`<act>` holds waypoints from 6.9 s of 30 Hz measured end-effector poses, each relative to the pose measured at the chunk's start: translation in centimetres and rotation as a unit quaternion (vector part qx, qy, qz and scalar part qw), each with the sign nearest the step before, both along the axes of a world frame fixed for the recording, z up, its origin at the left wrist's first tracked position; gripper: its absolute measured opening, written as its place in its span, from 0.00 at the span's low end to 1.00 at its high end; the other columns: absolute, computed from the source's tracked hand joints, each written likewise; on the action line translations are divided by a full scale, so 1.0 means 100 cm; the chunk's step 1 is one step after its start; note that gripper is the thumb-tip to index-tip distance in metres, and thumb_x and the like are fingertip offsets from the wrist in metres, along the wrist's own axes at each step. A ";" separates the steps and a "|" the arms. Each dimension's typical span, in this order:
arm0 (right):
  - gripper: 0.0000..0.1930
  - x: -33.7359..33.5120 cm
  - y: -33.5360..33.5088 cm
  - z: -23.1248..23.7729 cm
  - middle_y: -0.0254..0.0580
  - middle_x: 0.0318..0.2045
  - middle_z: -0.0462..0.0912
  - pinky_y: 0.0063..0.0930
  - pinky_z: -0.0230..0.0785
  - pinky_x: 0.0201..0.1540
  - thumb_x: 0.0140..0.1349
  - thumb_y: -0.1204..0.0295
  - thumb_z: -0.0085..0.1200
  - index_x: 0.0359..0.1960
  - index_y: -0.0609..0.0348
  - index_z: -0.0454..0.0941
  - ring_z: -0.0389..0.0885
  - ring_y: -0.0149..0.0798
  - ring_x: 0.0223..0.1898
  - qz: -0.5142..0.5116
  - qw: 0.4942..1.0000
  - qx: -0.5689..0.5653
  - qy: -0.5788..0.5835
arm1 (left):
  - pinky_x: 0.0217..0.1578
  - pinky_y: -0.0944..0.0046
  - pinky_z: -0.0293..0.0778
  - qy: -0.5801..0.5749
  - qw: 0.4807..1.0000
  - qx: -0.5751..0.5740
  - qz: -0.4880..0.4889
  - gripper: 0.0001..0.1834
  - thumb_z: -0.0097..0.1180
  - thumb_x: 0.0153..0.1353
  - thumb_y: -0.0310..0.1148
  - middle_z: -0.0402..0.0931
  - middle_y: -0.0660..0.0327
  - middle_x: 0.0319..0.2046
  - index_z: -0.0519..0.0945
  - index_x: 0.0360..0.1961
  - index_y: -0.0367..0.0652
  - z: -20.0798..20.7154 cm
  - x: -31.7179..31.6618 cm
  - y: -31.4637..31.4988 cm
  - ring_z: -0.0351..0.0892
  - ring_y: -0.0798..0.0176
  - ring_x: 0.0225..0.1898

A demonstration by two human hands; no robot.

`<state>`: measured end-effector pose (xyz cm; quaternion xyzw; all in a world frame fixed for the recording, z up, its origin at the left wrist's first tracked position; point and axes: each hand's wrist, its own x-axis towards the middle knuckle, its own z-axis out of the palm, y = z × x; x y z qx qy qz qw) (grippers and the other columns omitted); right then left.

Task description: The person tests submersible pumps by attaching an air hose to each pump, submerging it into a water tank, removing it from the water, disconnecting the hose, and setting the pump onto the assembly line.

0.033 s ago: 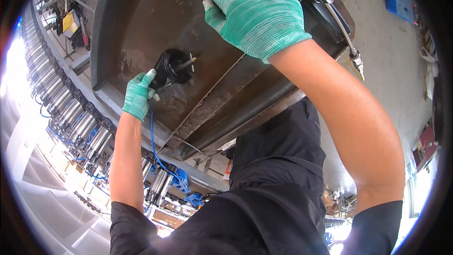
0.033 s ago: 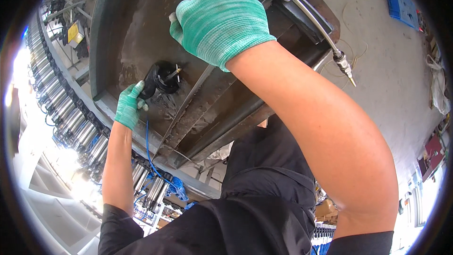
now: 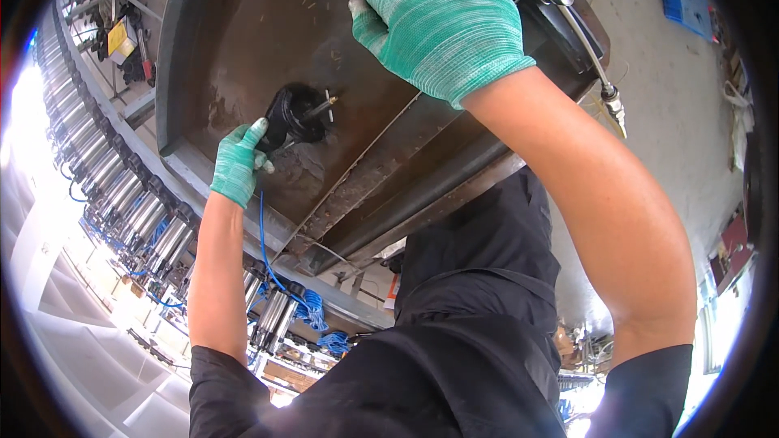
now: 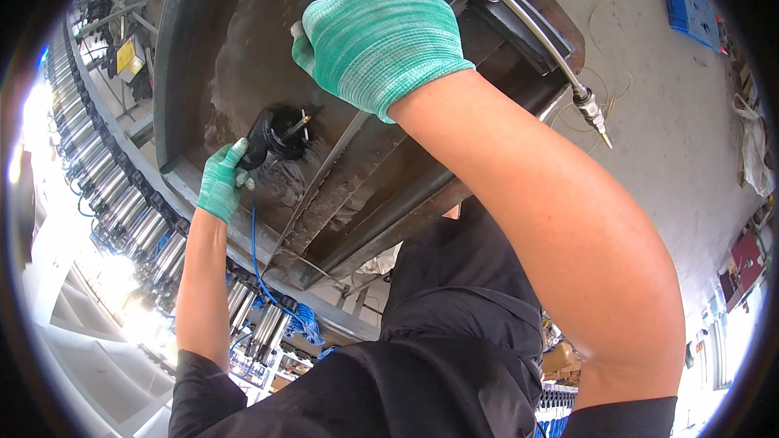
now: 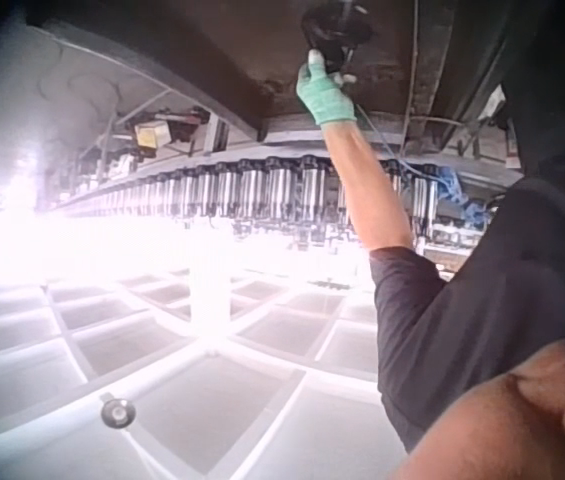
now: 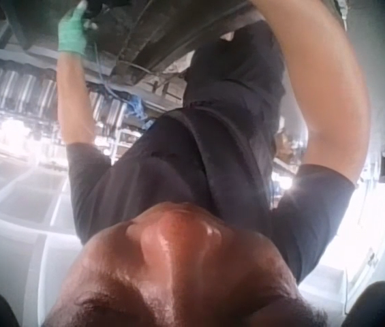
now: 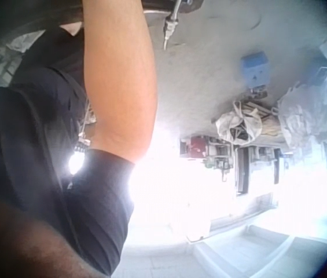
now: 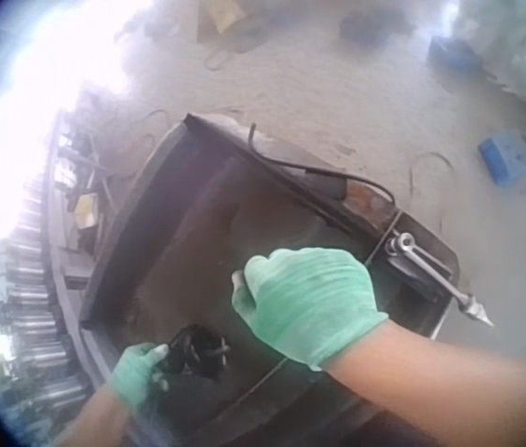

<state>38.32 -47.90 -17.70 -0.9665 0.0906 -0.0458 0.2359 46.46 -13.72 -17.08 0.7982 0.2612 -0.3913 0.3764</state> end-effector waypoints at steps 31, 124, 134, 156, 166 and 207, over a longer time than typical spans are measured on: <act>0.18 0.004 -0.001 0.007 0.45 0.27 0.87 0.45 0.80 0.36 0.70 0.55 0.49 0.31 0.51 0.87 0.87 0.49 0.32 0.016 0.998 0.002 0.057 | 0.33 0.63 0.80 -0.017 0.996 -0.078 0.040 0.18 0.61 0.69 0.35 0.78 0.60 0.35 0.74 0.52 0.34 -0.004 -0.074 0.026 0.75 0.69 0.26; 0.10 -0.146 0.181 0.110 0.45 0.45 0.81 0.43 0.72 0.54 0.61 0.78 0.54 0.42 0.57 0.84 0.77 0.52 0.50 0.257 0.966 0.029 -0.019 | 0.35 0.61 0.76 -0.021 0.968 -0.200 0.149 0.22 0.56 0.72 0.48 0.82 0.62 0.29 0.83 0.45 0.35 0.054 -0.291 0.218 0.80 0.62 0.29; 0.10 -0.145 0.181 0.114 0.46 0.44 0.81 0.43 0.72 0.55 0.60 0.78 0.53 0.42 0.58 0.84 0.78 0.53 0.49 0.254 0.967 0.027 -0.012 | 0.59 0.52 0.74 -0.512 0.816 0.073 -0.257 0.34 0.68 0.55 0.32 0.74 0.54 0.62 0.73 0.65 0.44 0.027 -0.328 0.233 0.77 0.46 0.57; 0.09 -0.144 0.181 0.114 0.44 0.43 0.82 0.42 0.72 0.54 0.61 0.77 0.54 0.41 0.57 0.84 0.78 0.52 0.49 0.247 0.968 0.033 0.007 | 0.57 0.51 0.73 -0.472 0.849 0.044 -0.234 0.26 0.68 0.58 0.38 0.80 0.51 0.51 0.79 0.57 0.41 0.026 -0.325 0.231 0.77 0.45 0.54; 0.10 -0.143 0.180 0.114 0.46 0.43 0.82 0.42 0.73 0.54 0.60 0.78 0.53 0.42 0.57 0.84 0.78 0.52 0.48 0.241 0.969 0.049 0.020 | 0.21 0.61 0.78 -0.006 0.916 -0.292 0.274 0.21 0.55 0.72 0.48 0.78 0.60 0.25 0.80 0.41 0.37 0.045 -0.289 0.211 0.77 0.64 0.19; 0.10 -0.140 0.181 0.113 0.46 0.42 0.82 0.42 0.72 0.55 0.60 0.78 0.53 0.40 0.58 0.84 0.78 0.52 0.48 0.256 0.966 0.045 0.003 | 0.25 0.71 0.69 -0.305 0.875 -0.294 0.233 0.11 0.54 0.74 0.38 0.74 0.68 0.28 0.78 0.48 0.42 0.013 -0.334 0.220 0.71 0.75 0.24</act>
